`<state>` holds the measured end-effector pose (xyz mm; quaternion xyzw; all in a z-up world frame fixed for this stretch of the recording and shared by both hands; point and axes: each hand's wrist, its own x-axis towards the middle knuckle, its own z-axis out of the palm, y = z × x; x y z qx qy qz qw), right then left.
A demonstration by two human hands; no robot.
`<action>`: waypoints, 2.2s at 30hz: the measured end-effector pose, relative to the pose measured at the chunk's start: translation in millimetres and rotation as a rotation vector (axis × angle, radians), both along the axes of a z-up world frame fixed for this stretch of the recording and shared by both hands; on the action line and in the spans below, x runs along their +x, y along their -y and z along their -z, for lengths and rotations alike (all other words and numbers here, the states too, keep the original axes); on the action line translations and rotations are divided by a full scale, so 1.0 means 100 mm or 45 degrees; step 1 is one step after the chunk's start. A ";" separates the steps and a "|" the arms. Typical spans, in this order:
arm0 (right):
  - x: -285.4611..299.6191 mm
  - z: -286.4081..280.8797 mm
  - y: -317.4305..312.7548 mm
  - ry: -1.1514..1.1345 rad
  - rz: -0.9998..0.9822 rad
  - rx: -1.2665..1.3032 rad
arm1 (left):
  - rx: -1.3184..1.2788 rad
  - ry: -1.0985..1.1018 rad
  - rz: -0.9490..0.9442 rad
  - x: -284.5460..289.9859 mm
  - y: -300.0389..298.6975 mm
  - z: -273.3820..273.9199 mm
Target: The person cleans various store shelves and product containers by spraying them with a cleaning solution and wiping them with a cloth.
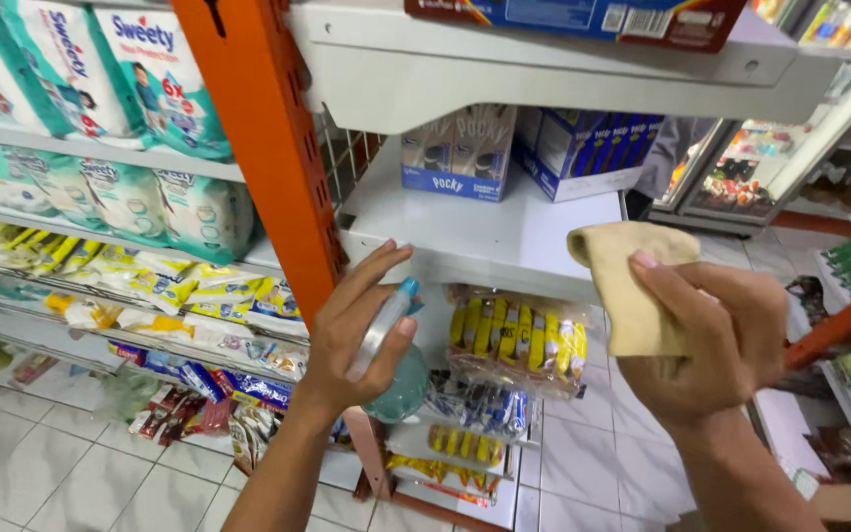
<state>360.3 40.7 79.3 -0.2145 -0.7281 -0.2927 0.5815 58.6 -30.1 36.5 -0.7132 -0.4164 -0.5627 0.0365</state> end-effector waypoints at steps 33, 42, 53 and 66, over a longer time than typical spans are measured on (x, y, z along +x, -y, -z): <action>-1.51 -0.77 -0.62 0.408 0.408 0.551 | 0.257 -0.169 -0.325 -0.39 -0.19 -0.71; -1.87 -0.90 -0.60 0.485 0.310 0.552 | 0.275 -0.146 -0.232 -0.45 -0.22 -0.69; -0.99 -1.03 -0.41 0.572 0.448 0.494 | 0.243 -0.145 -0.275 -0.41 -0.27 -0.67; -2.06 -1.12 -0.49 0.510 0.187 0.407 | 0.260 -0.138 -0.305 -0.37 -0.22 -0.64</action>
